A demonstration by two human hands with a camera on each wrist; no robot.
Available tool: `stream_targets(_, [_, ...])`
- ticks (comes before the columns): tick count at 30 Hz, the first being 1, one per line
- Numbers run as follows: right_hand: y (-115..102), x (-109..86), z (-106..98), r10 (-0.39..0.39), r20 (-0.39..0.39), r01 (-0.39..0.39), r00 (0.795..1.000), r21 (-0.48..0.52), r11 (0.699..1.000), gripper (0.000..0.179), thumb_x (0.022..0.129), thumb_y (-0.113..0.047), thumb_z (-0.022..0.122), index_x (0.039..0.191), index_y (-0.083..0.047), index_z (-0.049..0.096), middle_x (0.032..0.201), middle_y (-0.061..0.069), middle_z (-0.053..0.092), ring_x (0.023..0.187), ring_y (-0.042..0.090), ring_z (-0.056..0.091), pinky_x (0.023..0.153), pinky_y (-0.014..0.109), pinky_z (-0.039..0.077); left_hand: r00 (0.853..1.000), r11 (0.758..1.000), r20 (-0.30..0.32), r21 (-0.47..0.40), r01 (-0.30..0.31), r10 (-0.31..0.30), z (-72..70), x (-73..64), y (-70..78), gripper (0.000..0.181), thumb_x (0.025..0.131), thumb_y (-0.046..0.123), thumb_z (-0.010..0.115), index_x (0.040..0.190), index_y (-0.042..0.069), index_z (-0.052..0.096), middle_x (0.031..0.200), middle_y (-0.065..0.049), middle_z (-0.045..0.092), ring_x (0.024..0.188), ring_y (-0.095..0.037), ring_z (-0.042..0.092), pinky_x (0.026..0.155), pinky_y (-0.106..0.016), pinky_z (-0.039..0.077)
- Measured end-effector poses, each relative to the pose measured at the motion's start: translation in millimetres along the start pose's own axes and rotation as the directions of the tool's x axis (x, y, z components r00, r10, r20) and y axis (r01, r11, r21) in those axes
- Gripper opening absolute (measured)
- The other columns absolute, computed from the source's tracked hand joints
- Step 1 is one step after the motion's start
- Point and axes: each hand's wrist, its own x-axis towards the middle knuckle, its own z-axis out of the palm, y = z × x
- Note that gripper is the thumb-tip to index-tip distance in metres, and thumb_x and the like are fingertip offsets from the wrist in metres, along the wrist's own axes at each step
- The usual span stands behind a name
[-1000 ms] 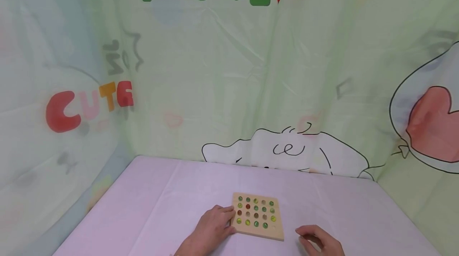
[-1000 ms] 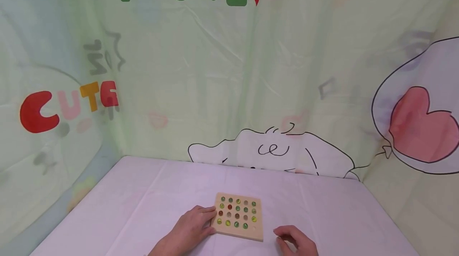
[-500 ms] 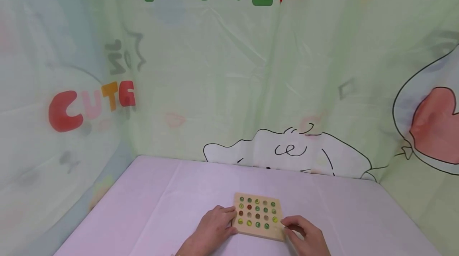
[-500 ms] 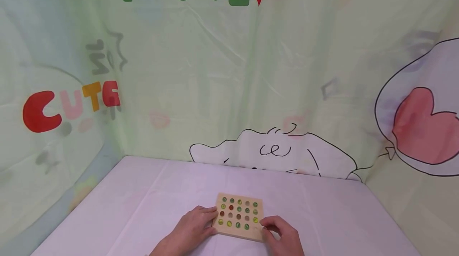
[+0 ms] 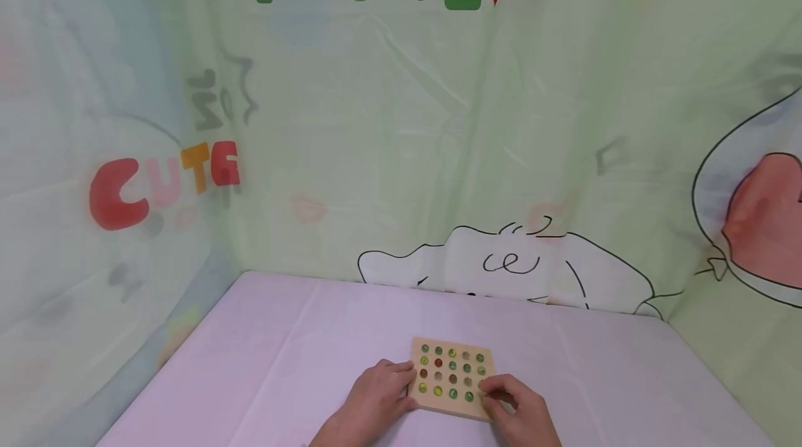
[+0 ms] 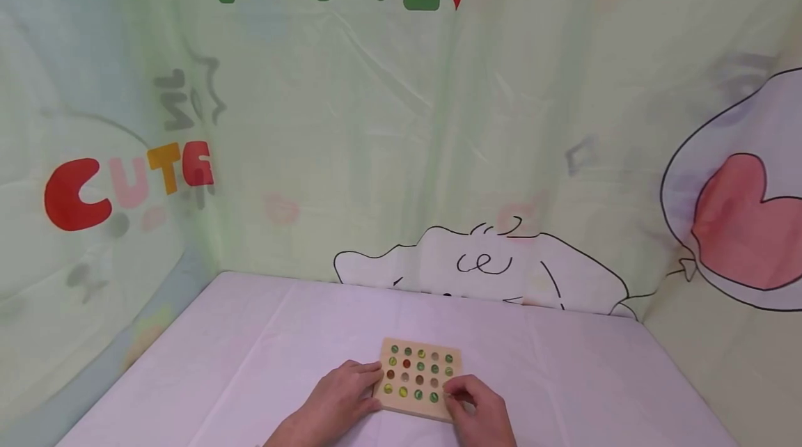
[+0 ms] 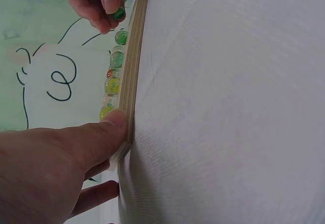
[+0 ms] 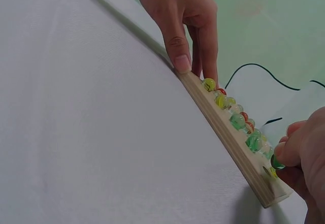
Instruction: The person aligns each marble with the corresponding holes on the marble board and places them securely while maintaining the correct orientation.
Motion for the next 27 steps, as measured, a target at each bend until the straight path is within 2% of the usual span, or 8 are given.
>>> stream_targets(4, [1.5, -0.4, 3.1, -0.026, 0.000, 0.026, 1.000, -0.004, 1.000, 0.026, 0.070, 0.004, 0.069, 0.086, -0.016, 0.063, 0.083, -0.006, 0.064, 0.079, 0.003, 0.058, 0.073, 0.015, 0.050, 1.000, 1.000, 0.000, 0.005, 0.001, -0.001, -1.0, -0.3, 1.0, 0.044, 0.073, 0.042, 0.068, 0.111, 0.019, 0.061, 0.119, 0.003, 0.061, 0.103, -0.012, 0.058, 0.083, -0.026, 0.050])
stream_targets(10, [2.0, 0.0, 6.0, -0.015, 0.008, 0.015, 1.000, -0.003, 1.000, 0.027, 0.070, 0.003, 0.070, 0.086, -0.016, 0.063, 0.083, -0.006, 0.064, 0.078, 0.003, 0.059, 0.072, 0.014, 0.050, 1.000, 1.000, 0.006, 0.015, 0.007, -0.007, -2.2, -0.7, 2.1, 0.044, 0.073, 0.042, 0.068, 0.111, 0.020, 0.061, 0.119, 0.003, 0.061, 0.103, -0.011, 0.058, 0.083, -0.025, 0.050])
stream_targets(16, [3.4, 1.3, 7.1, -0.050, 0.005, 0.050, 0.999, -0.006, 0.999, 0.028, 0.068, 0.005, 0.071, 0.086, -0.016, 0.063, 0.084, -0.005, 0.064, 0.079, 0.004, 0.059, 0.072, 0.016, 0.050, 1.000, 1.000, 0.009, 0.013, 0.016, -0.017, -1.6, -0.7, 1.5, 0.042, 0.074, 0.041, 0.068, 0.110, 0.021, 0.061, 0.119, 0.004, 0.060, 0.102, -0.011, 0.057, 0.082, -0.025, 0.050])
stream_targets(27, [5.6, 3.1, 7.7, -0.028, 0.007, 0.028, 1.000, -0.011, 1.000, 0.030, 0.068, 0.005, 0.071, 0.087, -0.017, 0.062, 0.084, -0.006, 0.063, 0.079, 0.003, 0.059, 0.072, 0.013, 0.049, 0.999, 1.000, 0.015, 0.007, 0.030, -0.030, -0.6, -0.2, 1.8, 0.043, 0.074, 0.042, 0.068, 0.111, 0.022, 0.060, 0.119, 0.005, 0.060, 0.102, -0.010, 0.057, 0.083, -0.025, 0.049])
